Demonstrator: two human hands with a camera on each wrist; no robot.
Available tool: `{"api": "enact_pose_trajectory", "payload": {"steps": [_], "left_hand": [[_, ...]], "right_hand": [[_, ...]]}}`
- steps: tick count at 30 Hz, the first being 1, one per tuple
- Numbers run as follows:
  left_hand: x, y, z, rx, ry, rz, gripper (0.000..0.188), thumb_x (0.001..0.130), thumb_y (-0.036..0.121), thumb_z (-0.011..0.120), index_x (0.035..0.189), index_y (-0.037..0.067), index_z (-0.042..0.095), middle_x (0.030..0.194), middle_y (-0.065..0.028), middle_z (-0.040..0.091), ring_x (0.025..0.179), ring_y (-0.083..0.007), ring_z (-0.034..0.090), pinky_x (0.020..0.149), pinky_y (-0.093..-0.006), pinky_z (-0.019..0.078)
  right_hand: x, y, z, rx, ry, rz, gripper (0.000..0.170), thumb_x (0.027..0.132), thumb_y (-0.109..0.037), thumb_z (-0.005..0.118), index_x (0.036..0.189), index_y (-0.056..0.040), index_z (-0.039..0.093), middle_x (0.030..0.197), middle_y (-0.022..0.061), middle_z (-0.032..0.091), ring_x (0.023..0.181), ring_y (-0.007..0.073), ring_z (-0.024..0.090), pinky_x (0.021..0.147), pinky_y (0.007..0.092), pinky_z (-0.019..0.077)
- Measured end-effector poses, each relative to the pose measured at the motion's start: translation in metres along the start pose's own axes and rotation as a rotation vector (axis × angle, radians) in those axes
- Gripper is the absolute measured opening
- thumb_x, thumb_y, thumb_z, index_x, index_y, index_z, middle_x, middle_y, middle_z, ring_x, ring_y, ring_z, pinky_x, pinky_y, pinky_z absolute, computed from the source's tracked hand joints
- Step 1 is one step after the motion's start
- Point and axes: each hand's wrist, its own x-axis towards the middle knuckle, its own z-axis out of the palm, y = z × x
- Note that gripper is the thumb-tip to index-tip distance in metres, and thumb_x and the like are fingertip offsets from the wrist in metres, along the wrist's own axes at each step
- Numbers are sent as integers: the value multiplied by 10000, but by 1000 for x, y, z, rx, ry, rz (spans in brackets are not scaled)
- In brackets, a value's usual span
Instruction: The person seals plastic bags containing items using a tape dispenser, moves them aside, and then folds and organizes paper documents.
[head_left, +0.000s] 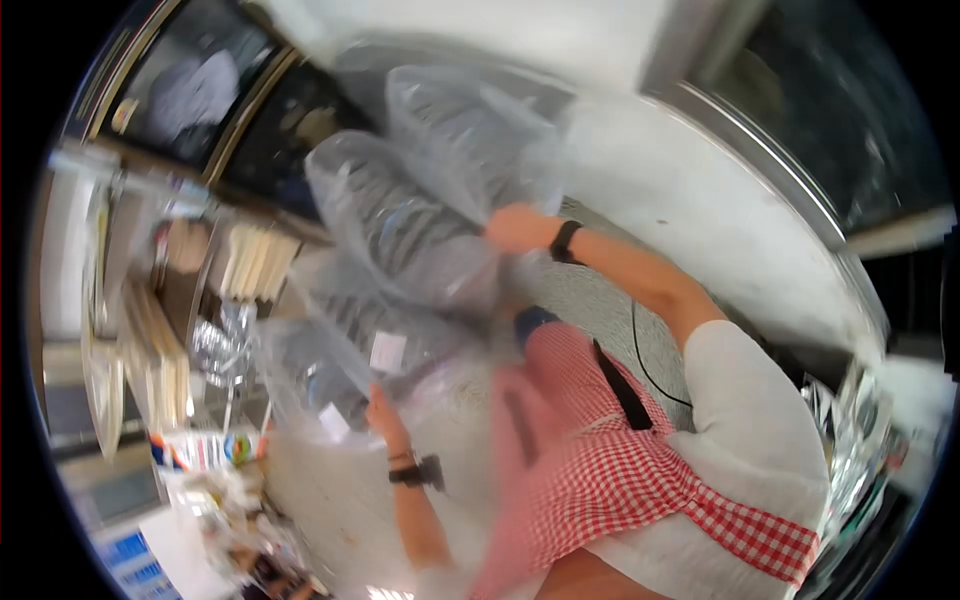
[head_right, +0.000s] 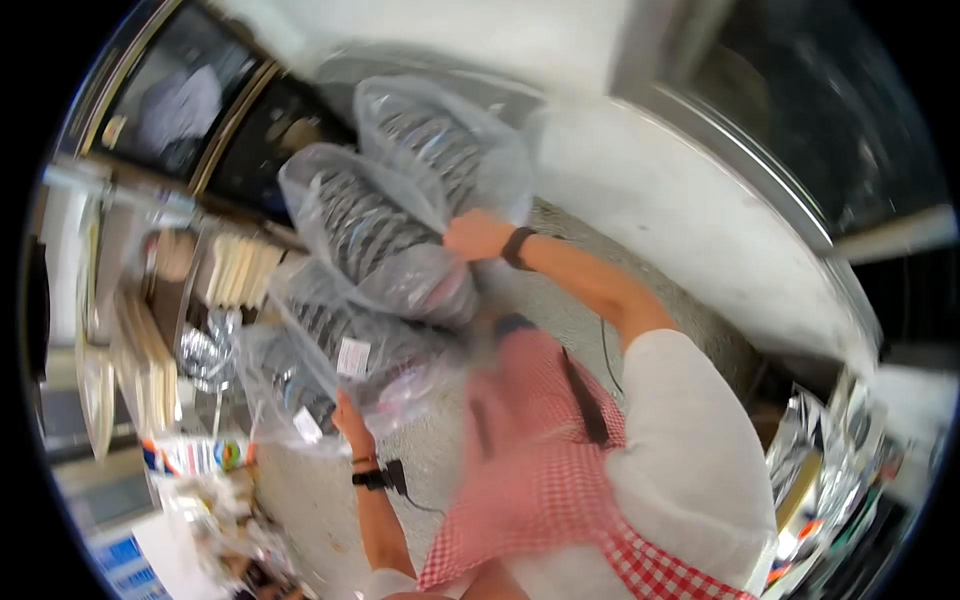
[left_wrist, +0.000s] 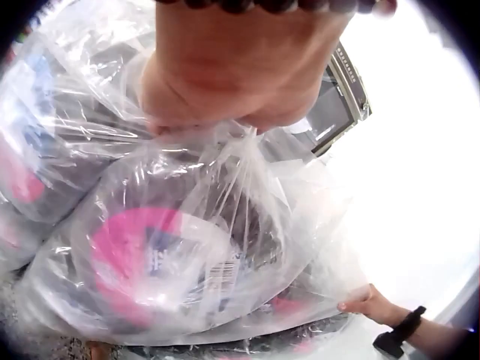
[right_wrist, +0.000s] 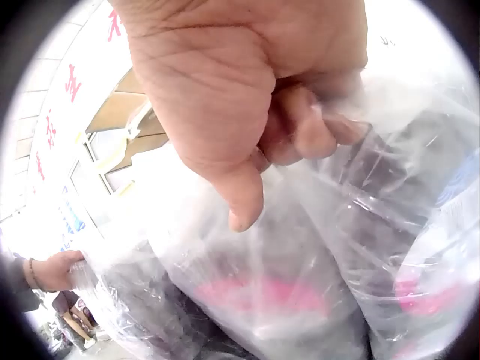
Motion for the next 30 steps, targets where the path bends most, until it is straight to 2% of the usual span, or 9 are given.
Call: {"api": "enact_pose_trajectory", "payload": {"steps": [2,5,8,12,15,16,21,26,30], "left_hand": [[-39,3,3,-49,-59,-206,399,959,294,499,799,-62,581,691,19,484,622,-84,384,527,-289,336],[-95,-6,31,-194,-12,-158,365,949,332,521,688,77,508,664,49,451,577,-62,368,505,-251,281],[-162,13,56,-245,-139,-69,390,956,340,496,885,-26,611,797,-13,573,663,-93,473,581,-250,374],[-249,16,84,-194,-234,-104,443,968,335,468,1012,-83,610,881,-49,608,727,-121,519,651,-262,424],[-314,2,118,-144,-236,-79,401,972,333,463,831,-19,594,748,15,524,654,-79,443,571,-248,363],[-336,-5,131,-60,-201,12,394,971,336,469,669,85,489,643,68,404,579,-49,345,500,-240,269],[-427,-31,186,15,-196,206,424,972,332,472,593,161,387,591,98,334,519,-34,273,453,-249,186],[-533,-4,210,214,-600,289,417,965,331,480,600,131,446,577,77,363,494,-47,320,431,-263,216],[-625,10,226,-8,-924,48,384,949,310,486,693,38,575,593,20,505,525,-76,471,461,-275,373]], "right_hand": [[-40,-16,-22,-12,4,47,211,766,-240,589,674,-56,635,635,163,612,626,322,634,519,398,497],[-94,-16,-28,-73,39,-26,184,763,-222,596,678,-64,640,642,148,623,617,313,636,513,399,496],[-163,-13,-43,-74,-148,114,336,698,-406,696,758,-79,646,695,127,618,725,328,631,611,424,497],[-266,-6,-60,-78,-167,207,330,699,-408,700,747,-83,666,679,127,626,711,327,639,601,411,506],[-341,4,-68,-100,-188,199,331,702,-402,698,752,-76,666,707,138,637,723,322,646,599,406,514],[-371,4,-75,-129,-227,231,313,717,-381,689,740,-70,668,694,148,634,702,319,648,567,404,511],[-513,24,-82,-122,-186,388,314,691,-388,684,684,-75,662,583,121,601,617,310,641,517,402,504],[-648,51,-110,-190,-81,245,106,694,-230,634,656,-133,654,617,102,613,639,274,633,582,373,486],[-683,54,-128,-199,-171,332,47,676,-180,642,674,-133,648,679,92,631,720,273,632,669,385,478]]}}
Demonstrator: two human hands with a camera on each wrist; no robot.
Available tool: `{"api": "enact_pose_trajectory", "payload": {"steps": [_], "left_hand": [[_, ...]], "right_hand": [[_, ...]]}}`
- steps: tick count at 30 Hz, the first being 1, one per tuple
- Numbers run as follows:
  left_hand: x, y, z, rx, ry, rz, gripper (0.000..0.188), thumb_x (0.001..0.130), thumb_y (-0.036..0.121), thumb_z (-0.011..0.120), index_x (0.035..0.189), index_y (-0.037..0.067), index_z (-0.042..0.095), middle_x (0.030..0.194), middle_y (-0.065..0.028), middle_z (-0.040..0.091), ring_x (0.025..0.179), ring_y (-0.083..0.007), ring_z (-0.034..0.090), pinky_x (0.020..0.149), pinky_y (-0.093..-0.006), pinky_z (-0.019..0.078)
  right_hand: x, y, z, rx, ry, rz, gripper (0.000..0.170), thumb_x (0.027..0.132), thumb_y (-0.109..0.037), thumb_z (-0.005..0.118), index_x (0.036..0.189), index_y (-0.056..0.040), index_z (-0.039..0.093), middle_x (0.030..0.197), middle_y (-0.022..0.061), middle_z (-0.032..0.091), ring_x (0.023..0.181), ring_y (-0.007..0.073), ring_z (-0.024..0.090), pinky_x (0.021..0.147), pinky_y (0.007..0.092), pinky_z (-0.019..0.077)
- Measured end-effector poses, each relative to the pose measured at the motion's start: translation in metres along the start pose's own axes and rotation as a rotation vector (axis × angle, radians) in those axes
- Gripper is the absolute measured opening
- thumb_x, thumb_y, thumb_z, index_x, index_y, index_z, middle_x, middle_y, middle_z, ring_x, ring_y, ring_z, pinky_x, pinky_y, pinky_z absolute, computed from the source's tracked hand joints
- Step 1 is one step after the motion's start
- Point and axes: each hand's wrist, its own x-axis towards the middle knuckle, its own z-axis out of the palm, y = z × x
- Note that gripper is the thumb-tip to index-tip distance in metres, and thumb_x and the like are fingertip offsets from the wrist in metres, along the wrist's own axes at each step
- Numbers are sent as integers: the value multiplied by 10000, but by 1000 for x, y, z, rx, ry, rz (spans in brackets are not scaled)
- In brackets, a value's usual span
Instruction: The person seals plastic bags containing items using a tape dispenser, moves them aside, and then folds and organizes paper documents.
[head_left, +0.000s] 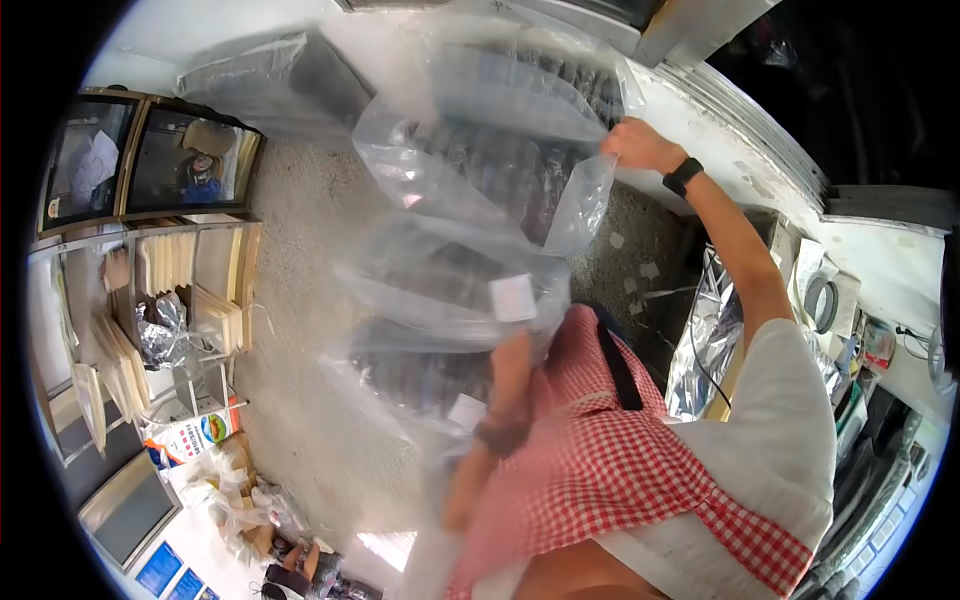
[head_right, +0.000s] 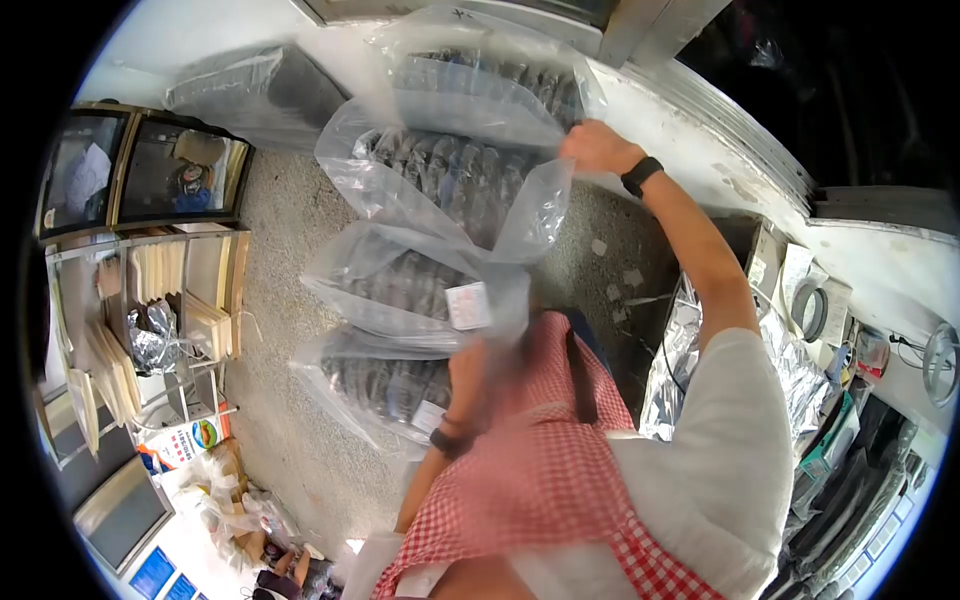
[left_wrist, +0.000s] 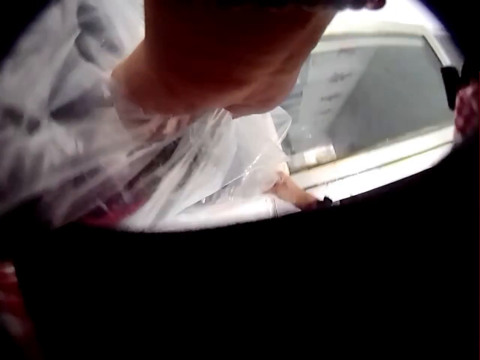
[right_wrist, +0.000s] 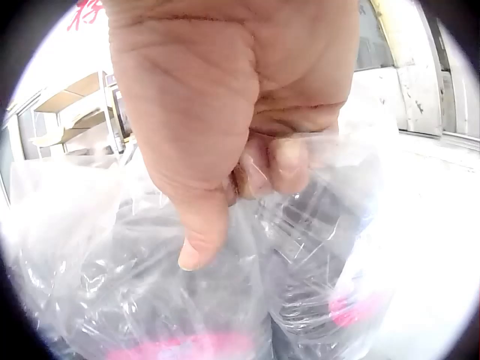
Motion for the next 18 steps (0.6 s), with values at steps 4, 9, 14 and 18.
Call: {"api": "enact_pose_trajectory", "payload": {"steps": [4,9,14,18], "left_hand": [[-8,-4,9,54,-158,-134,385,944,312,475,737,8,590,618,1,546,542,-85,490,491,-294,410],[-5,19,-3,85,-218,-16,335,947,285,484,774,17,586,621,9,521,535,-86,445,489,-283,383],[1,47,-42,125,-513,122,239,933,261,519,986,34,569,799,-64,573,710,-151,529,653,-308,442],[-25,93,-149,824,-197,616,382,831,219,651,1167,65,554,1153,-149,581,1084,-309,530,914,-385,402]], "right_hand": [[-5,-10,-2,-70,-147,185,137,688,-139,616,815,-153,664,826,89,650,836,262,623,718,379,474],[-28,-95,-33,-264,452,366,308,717,-16,570,1000,-128,611,1035,107,588,1026,279,534,842,393,439],[-107,-317,-43,219,581,418,307,699,-97,631,1004,-108,596,790,114,546,717,291,587,614,400,497],[-133,-459,-10,533,27,525,329,867,-405,525,1061,-152,608,676,122,596,577,268,606,465,380,467]]}}
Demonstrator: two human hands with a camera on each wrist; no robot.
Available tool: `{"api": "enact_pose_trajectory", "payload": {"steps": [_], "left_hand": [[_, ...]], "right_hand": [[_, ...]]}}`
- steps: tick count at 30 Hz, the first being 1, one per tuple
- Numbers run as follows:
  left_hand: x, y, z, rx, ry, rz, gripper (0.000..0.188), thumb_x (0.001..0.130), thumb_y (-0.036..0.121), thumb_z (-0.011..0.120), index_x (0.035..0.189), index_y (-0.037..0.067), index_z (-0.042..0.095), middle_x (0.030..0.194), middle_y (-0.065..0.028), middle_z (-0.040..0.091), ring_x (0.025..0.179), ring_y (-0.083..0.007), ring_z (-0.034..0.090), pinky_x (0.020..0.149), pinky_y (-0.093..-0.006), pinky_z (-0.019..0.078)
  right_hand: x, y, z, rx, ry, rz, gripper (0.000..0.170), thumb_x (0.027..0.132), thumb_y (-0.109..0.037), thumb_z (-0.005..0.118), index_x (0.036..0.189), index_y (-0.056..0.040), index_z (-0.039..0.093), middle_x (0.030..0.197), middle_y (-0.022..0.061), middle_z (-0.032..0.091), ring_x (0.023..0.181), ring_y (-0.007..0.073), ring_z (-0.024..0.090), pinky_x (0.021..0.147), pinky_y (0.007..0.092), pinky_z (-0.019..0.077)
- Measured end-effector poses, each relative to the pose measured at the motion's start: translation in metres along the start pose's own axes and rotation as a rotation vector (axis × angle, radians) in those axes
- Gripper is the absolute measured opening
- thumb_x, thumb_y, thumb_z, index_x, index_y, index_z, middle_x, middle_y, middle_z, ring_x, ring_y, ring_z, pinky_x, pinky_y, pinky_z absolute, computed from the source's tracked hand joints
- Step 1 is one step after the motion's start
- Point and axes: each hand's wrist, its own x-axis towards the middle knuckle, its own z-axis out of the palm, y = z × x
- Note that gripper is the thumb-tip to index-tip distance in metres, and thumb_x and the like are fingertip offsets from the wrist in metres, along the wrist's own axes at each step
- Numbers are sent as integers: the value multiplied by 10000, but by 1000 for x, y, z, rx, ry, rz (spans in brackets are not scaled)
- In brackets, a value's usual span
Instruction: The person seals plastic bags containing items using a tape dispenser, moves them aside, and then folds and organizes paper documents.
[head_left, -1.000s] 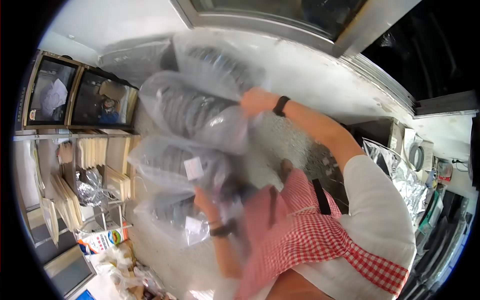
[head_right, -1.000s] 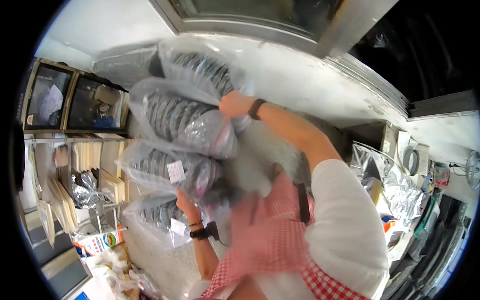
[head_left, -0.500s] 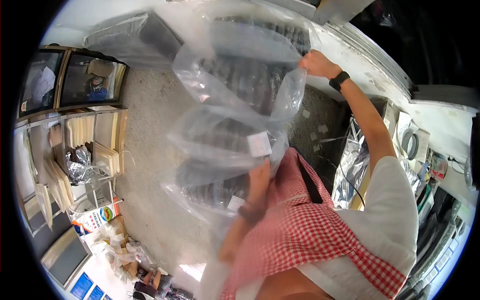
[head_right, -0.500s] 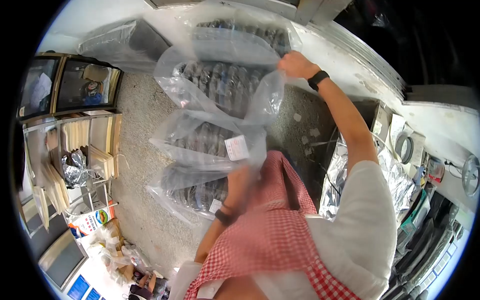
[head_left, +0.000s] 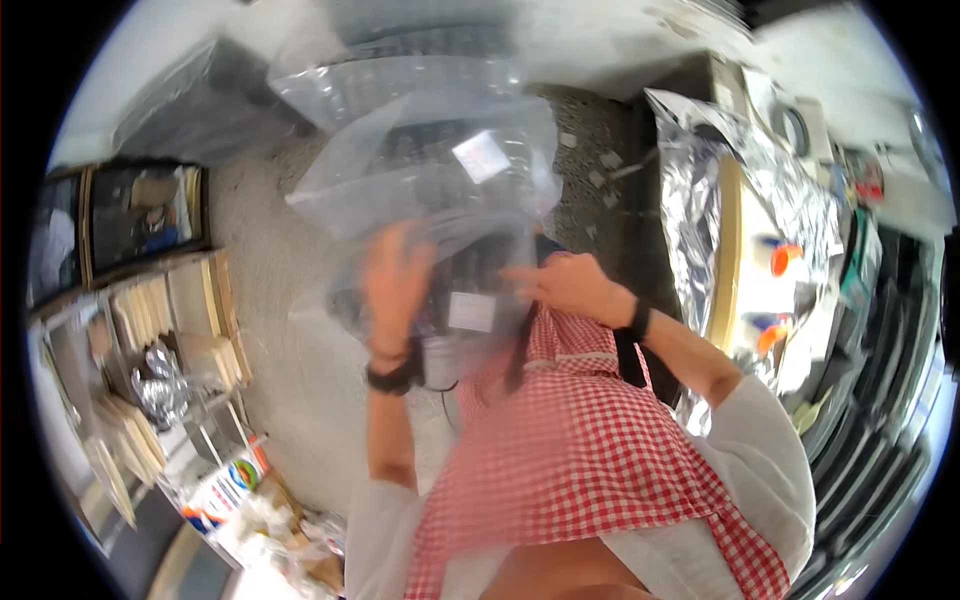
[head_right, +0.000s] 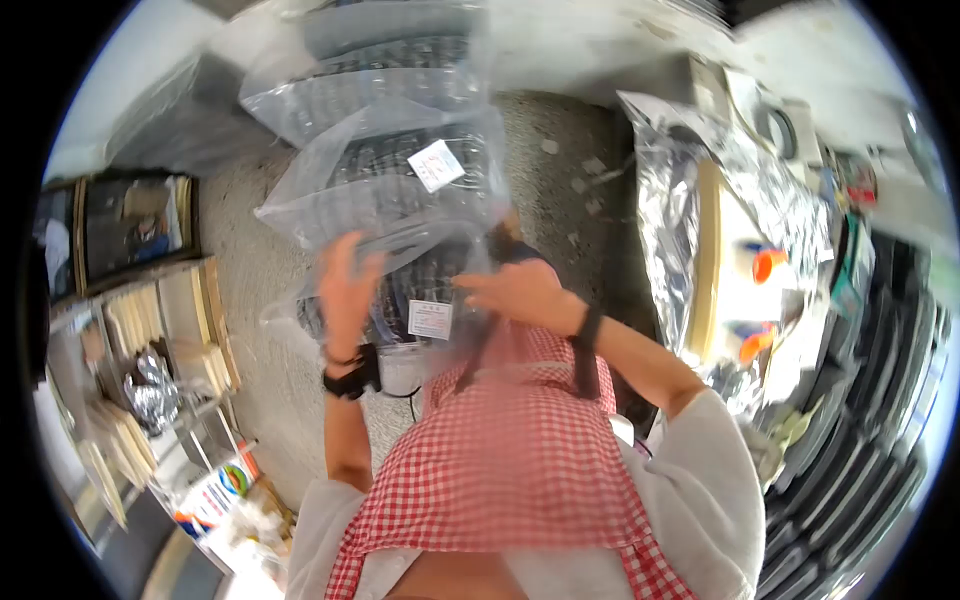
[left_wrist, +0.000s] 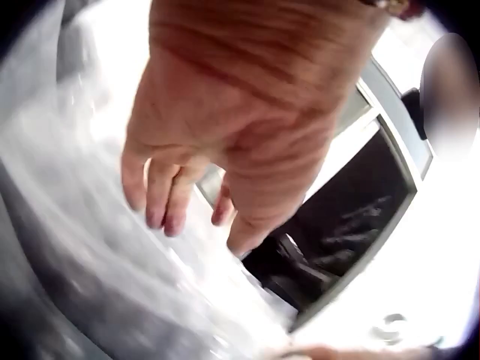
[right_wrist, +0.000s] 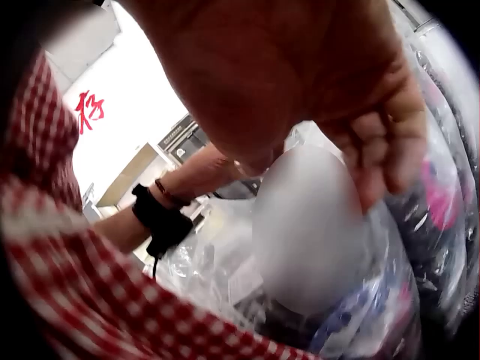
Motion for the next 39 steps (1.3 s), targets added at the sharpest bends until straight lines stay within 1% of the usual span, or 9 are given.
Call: {"api": "enact_pose_trajectory", "payload": {"steps": [2,5,11,14,19,24,28,36,39], "left_hand": [[-46,-116,-10,653,194,-30,688,752,432,692,1309,93,471,1219,-208,530,1138,-410,472,942,-531,354],[-55,-149,-36,737,-237,-634,1046,664,659,665,1444,128,214,1317,-259,410,1138,-465,436,928,-550,341],[-114,-303,-46,399,-178,-245,424,846,438,624,976,36,587,683,-110,597,614,-206,580,561,-350,453],[-117,-180,-51,73,-167,-245,407,913,351,563,673,26,509,459,-15,436,399,-118,421,411,-283,354],[-128,-65,-29,-287,-149,-565,482,927,380,534,608,27,457,467,-5,413,391,-101,394,396,-268,328],[-145,-108,60,82,-135,7,501,930,402,523,613,16,473,471,-16,426,421,-95,409,418,-278,331],[-135,-50,45,128,-275,-39,387,909,326,575,693,8,528,566,-24,493,531,-91,454,489,-287,362],[-151,-46,37,-26,-263,-225,283,815,223,697,836,-23,559,667,-20,510,629,-125,477,572,-292,404],[-147,-63,46,-46,-263,-237,342,785,276,721,850,-25,572,736,-35,539,702,-127,531,612,-287,438]], "right_hand": [[-8,-7,39,75,-23,164,356,879,-457,500,1027,-154,616,657,151,611,607,295,624,485,399,474],[-15,-14,57,185,114,443,322,857,-424,533,927,-127,636,642,167,611,632,336,626,529,429,487],[-40,14,84,354,449,472,133,723,-175,595,712,-44,616,685,196,610,656,381,604,610,459,492],[-93,39,76,348,473,486,109,698,-132,597,667,-28,594,675,203,597,630,371,601,587,439,480],[-173,72,6,485,515,674,64,738,-50,592,776,-4,570,648,177,557,564,284,589,534,367,445],[-190,131,19,-346,206,377,106,760,-100,603,860,-120,633,672,106,612,634,246,639,534,348,481],[-210,161,-5,-471,-192,415,269,759,-141,618,1024,-178,598,769,59,575,686,236,612,572,408,472],[-192,76,-13,-186,440,-269,222,715,-129,627,936,-113,611,935,76,596,862,246,605,748,389,484],[-173,76,24,-311,192,-256,214,722,-142,622,935,-121,623,1018,83,585,962,242,572,783,378,467]]}}
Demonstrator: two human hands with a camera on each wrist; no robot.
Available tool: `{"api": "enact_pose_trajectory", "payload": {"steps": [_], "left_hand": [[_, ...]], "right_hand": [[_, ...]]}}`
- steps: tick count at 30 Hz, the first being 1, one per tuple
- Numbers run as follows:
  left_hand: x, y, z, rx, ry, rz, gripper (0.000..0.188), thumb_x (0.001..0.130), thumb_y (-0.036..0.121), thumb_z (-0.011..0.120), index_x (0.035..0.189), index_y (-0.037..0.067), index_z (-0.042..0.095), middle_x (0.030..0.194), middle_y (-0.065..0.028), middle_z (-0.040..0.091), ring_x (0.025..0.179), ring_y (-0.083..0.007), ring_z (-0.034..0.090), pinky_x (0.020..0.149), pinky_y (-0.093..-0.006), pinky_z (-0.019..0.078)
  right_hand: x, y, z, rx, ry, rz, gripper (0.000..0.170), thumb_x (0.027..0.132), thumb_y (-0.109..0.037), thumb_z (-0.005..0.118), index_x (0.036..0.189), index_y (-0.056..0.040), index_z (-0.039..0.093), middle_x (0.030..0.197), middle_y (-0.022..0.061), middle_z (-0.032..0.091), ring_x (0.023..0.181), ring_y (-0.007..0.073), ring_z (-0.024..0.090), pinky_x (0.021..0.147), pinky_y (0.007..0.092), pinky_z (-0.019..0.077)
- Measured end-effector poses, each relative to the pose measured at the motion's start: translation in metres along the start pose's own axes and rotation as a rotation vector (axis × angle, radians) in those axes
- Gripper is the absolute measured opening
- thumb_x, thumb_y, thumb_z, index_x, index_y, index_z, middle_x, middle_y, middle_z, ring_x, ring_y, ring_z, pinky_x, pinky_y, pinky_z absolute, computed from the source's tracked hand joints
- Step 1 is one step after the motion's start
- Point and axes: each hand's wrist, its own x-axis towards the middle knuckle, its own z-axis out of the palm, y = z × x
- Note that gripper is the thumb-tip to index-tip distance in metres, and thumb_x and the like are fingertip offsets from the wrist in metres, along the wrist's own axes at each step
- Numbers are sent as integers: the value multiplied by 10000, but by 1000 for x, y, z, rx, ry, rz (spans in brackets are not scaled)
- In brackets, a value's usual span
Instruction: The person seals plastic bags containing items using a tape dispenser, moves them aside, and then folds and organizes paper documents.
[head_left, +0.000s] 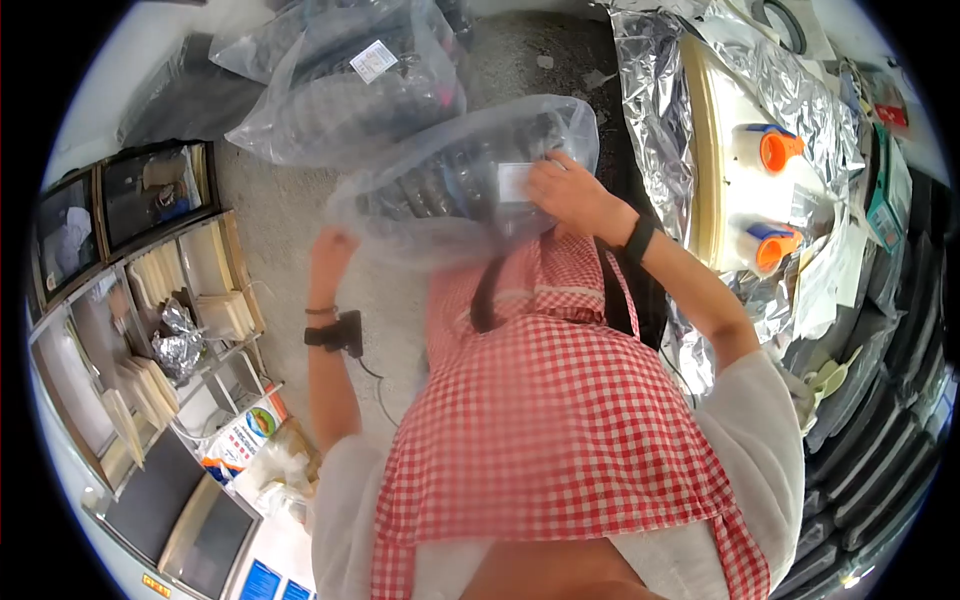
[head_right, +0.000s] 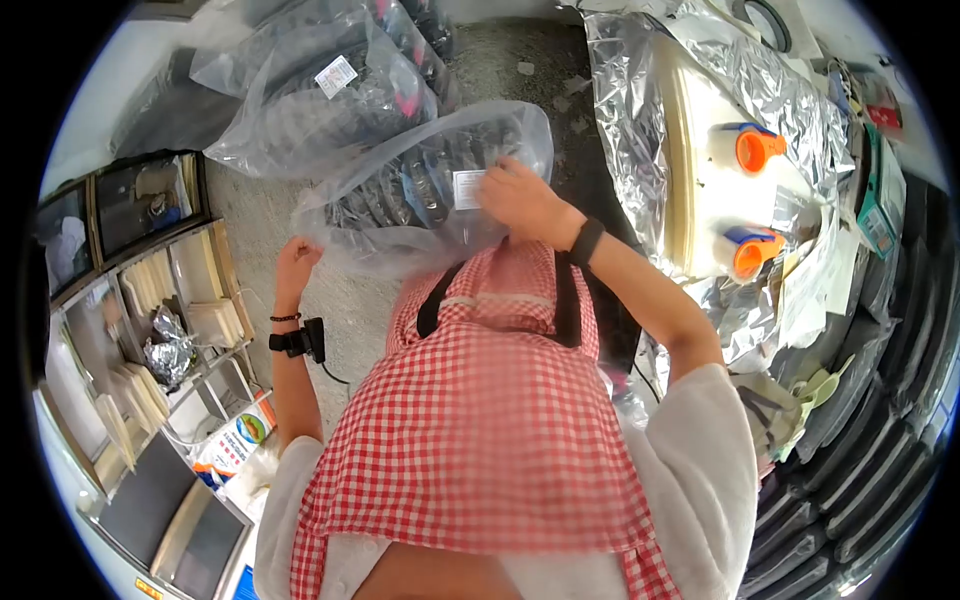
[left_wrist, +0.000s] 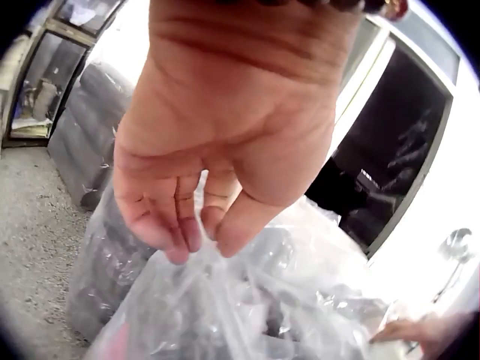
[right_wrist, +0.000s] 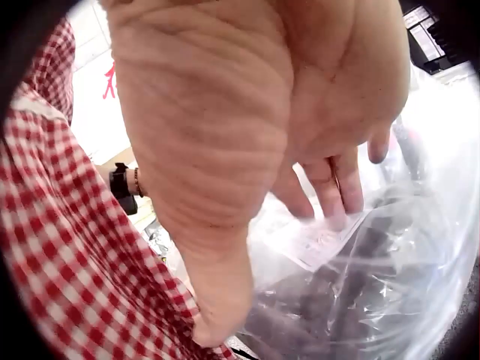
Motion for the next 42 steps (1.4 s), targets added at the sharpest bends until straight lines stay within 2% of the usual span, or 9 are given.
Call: {"api": "enact_pose_trajectory", "payload": {"steps": [3,9,17,20,22,26,34,39,42], "left_hand": [[0,4,-13,-209,4,-310,368,769,307,725,873,-20,593,792,-53,564,768,-139,573,643,-293,467],[35,-13,18,-81,408,81,355,799,296,683,884,-41,611,724,-70,585,710,-155,578,590,-294,453],[-34,-2,-32,322,147,76,209,819,168,635,917,-17,622,775,-114,622,706,-198,606,575,-270,449],[-49,64,-18,680,151,336,184,804,108,616,972,36,627,915,-137,623,753,-258,613,611,-320,488],[-38,103,11,323,-360,728,258,797,84,604,1054,99,620,1078,-112,610,901,-280,616,728,-341,515],[6,144,90,545,-478,1208,458,828,231,614,1274,217,507,1418,-9,396,1315,-220,347,1059,-403,318],[24,139,130,556,-436,1235,550,853,466,551,1366,335,401,1492,-25,267,1366,-271,244,1102,-543,141],[28,133,134,384,-218,656,801,780,572,601,1440,241,291,1480,-139,262,1351,-362,243,1038,-601,175],[25,129,138,477,-290,719,939,728,630,621,1462,195,231,1476,-161,259,1353,-378,230,1007,-629,178]], "right_hand": [[-4,1,4,116,-594,155,261,709,-160,640,968,-132,624,1077,81,566,1031,233,542,793,363,457],[-19,-28,-3,206,-230,222,193,709,-63,589,901,-77,580,809,131,611,786,279,629,670,401,487],[-47,-77,-40,417,-199,180,164,709,-34,573,869,-61,549,760,113,598,755,314,613,665,398,495],[-38,-104,-25,457,-95,108,130,728,-70,571,857,-68,556,744,90,593,733,276,612,665,378,494],[-36,-118,-23,398,-95,92,93,742,-106,571,829,-78,558,716,61,585,704,231,603,671,343,491],[-41,-120,-35,309,-116,83,58,736,-106,566,786,-81,547,698,44,573,687,213,593,677,315,489],[-52,-109,-40,231,-15,227,25,734,-91,546,754,-86,531,683,36,550,673,195,581,652,300,485],[-52,-121,-41,259,-62,324,81,727,-72,548,801,-48,525,727,84,540,705,256,581,651,340,475],[-43,-118,-43,439,-274,389,155,743,-109,568,878,-34,560,863,112,579,842,271,601,700,352,487]]}}
